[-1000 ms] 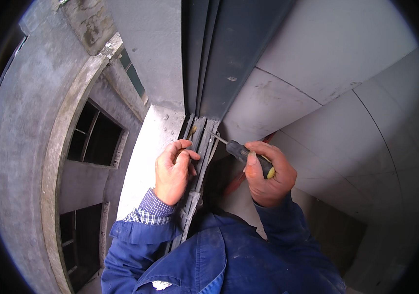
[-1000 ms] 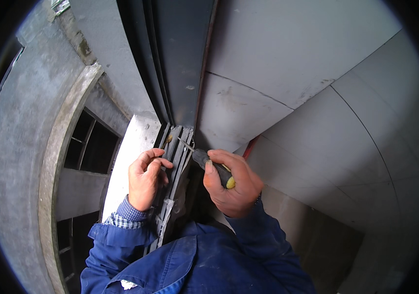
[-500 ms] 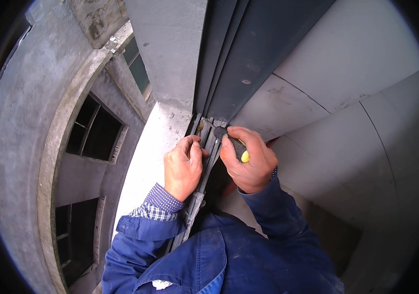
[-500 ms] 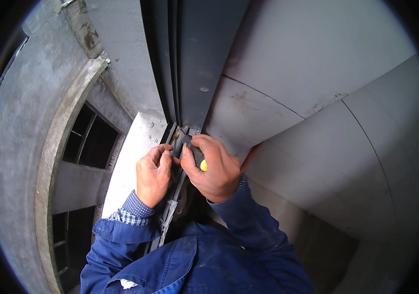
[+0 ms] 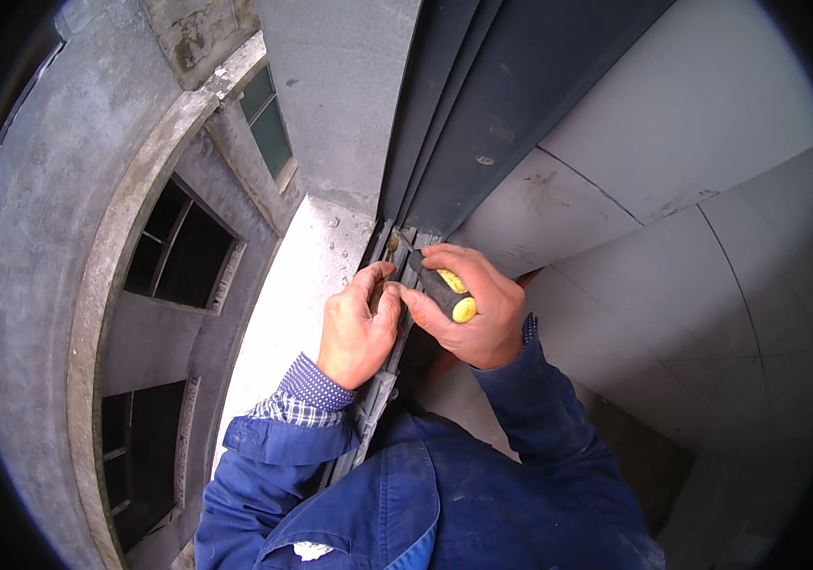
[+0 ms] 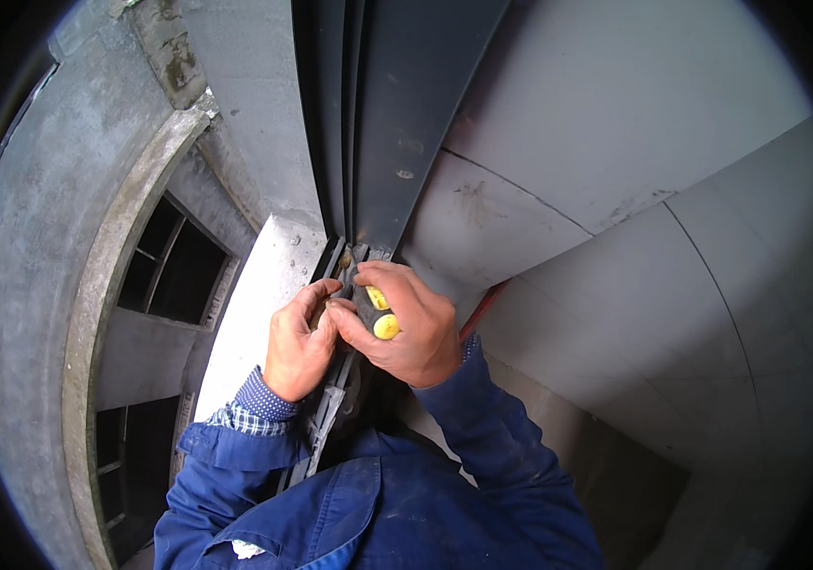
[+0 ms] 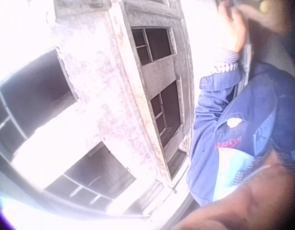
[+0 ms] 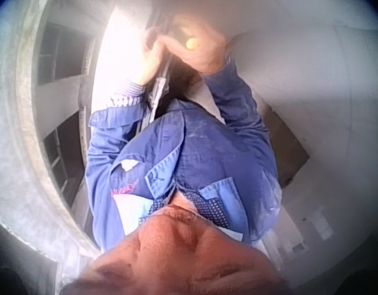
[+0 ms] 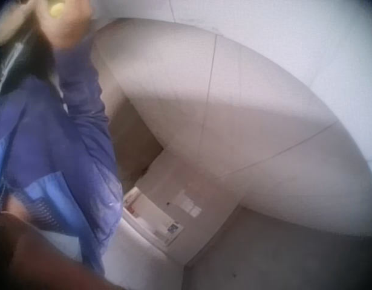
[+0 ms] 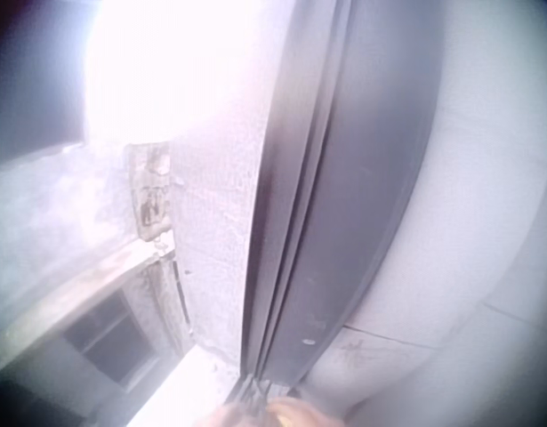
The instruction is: The person uses a screwdriver to tighten screws along a window frame, then sweeps the floor with a broom. The work occurs in a room with tiled walls and a concrete floor.
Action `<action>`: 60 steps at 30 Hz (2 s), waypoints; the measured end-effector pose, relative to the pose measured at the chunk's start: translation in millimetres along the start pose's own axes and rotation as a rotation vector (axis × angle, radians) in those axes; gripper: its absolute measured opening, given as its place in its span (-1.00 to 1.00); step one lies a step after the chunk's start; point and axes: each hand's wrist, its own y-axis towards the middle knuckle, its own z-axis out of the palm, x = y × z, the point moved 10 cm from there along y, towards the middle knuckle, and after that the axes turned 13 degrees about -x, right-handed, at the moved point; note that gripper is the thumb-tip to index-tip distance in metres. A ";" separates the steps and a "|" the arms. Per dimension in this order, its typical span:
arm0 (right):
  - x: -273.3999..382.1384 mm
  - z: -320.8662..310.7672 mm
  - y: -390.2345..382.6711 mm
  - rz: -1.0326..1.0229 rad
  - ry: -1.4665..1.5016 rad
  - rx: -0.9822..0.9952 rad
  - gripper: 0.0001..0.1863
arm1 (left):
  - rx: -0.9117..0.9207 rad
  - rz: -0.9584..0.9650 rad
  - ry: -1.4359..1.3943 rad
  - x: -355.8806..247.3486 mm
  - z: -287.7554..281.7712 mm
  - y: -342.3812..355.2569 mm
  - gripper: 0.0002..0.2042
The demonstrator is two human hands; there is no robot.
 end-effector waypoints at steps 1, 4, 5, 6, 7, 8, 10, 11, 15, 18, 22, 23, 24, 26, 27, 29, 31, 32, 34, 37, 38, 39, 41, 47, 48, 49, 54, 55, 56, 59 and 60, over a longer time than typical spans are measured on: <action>-1.9 -1.5 -0.3 0.016 0.003 -0.005 -0.61 | -0.010 0.052 0.050 -5.3 -1.0 0.8 -0.74; -0.9 -6.2 -2.7 0.066 -0.013 -0.008 -0.62 | 0.003 0.056 0.097 -20.0 -3.4 3.8 -0.78; 1.1 -7.6 -3.1 0.080 -0.022 -0.007 -0.62 | -0.007 0.060 0.096 -19.6 -4.2 3.6 -0.78; 4.0 -9.9 -2.8 0.071 -0.021 -0.019 -0.63 | -0.017 0.064 0.095 -18.4 -4.8 3.2 -0.77; 6.5 -12.0 -2.4 0.061 -0.020 -0.030 -0.63 | -0.027 0.067 0.094 -17.8 -5.8 3.0 -0.77; 7.8 -13.8 -2.4 0.052 -0.022 -0.042 -0.64 | -0.031 0.074 0.101 -18.2 -5.6 2.8 -0.78; 6.9 -14.0 -3.2 0.061 -0.007 -0.058 -0.64 | -0.039 0.087 0.116 -18.8 -5.8 2.6 -0.78; 6.4 -14.1 -3.6 0.065 -0.001 -0.067 -0.64 | -0.041 0.095 0.119 -19.3 -5.6 2.6 -0.78; 0.3 -7.2 -8.2 0.047 -0.030 -0.096 -0.63 | -0.053 0.139 0.134 -18.1 -5.3 1.5 -0.79; -2.3 0.3 -12.8 0.014 -0.044 -0.101 -0.62 | -0.063 0.187 0.150 -17.0 -4.8 1.5 -0.79; 10.4 6.6 -15.9 -0.030 -0.085 -0.094 -0.60 | -0.043 0.194 0.168 -15.2 -4.0 1.7 -0.77; 11.7 7.2 -16.0 -0.031 -0.089 -0.087 -0.60 | -0.043 0.202 0.171 -15.2 -4.0 1.4 -0.76; 10.3 4.9 -16.7 -0.080 -0.109 -0.111 -0.53 | -0.042 0.209 0.175 -14.8 -3.9 0.9 -0.76; 11.7 0.4 -15.4 -0.083 -0.100 -0.118 -0.53 | -0.037 0.205 0.177 -15.7 -3.1 1.0 -0.77; 12.8 -1.2 -14.9 -0.085 -0.095 -0.120 -0.53 | -0.034 0.193 0.175 -18.2 -2.8 1.4 -0.78; 16.0 -3.5 -14.7 -0.098 -0.108 -0.122 -0.53 | -0.030 0.183 0.174 -19.7 -2.4 1.7 -0.80; 15.3 -3.6 -15.7 -0.107 -0.109 -0.132 -0.54 | -0.031 0.185 0.174 -19.9 -2.8 1.6 -0.80; 12.4 -1.6 -16.6 -0.109 -0.105 -0.143 -0.54 | -0.032 0.191 0.170 -20.1 -2.8 1.4 -0.80; 11.7 -0.7 -17.2 -0.112 -0.105 -0.146 -0.54 | -0.033 0.201 0.163 -18.8 -2.5 0.9 -0.80; 13.1 1.3 -18.1 -0.111 -0.111 -0.123 -0.54 | -0.051 0.242 0.176 -18.6 -3.4 0.7 -0.77; 13.2 1.1 -18.9 -0.104 -0.115 -0.119 -0.54 | -0.048 0.233 0.169 -18.3 -3.2 0.9 -0.79; 13.0 1.0 -19.1 -0.096 -0.119 -0.115 -0.54 | -0.045 0.225 0.163 -18.7 -3.3 0.9 -0.80; 16.5 -2.0 -17.3 -0.113 -0.122 -0.126 -0.55 | -0.040 0.221 0.155 -20.1 -3.6 0.9 -0.82; 12.2 0.0 -17.8 -0.104 -0.129 -0.130 -0.56 | -0.054 0.223 0.138 -21.2 -5.2 0.4 -0.84; 11.2 0.8 -18.1 -0.102 -0.131 -0.128 -0.57 | -0.050 0.211 0.137 -20.8 -5.1 0.5 -0.85; 11.4 0.8 -17.8 -0.102 -0.131 -0.127 -0.57 | -0.047 0.198 0.136 -20.0 -4.9 0.8 -0.85; 10.8 -0.7 -19.0 -0.046 -0.074 -0.096 -0.57 | -0.053 0.199 0.130 -19.5 -5.0 2.0 -0.85; 11.2 -1.4 -18.0 -0.042 -0.078 -0.096 -0.57 | -0.052 0.191 0.125 -19.2 -4.9 2.4 -0.85; 11.4 -2.3 -17.0 -0.038 -0.081 -0.097 -0.58 | -0.056 0.183 0.119 -18.9 -5.1 2.5 -0.85; 6.7 -0.6 -16.6 -0.027 -0.084 -0.102 -0.58 | -0.067 0.185 0.124 -19.1 -5.6 2.6 -0.84; 5.4 0.1 -16.5 -0.024 -0.084 -0.104 -0.58 | -0.071 0.203 0.141 -20.0 -5.6 2.5 -0.83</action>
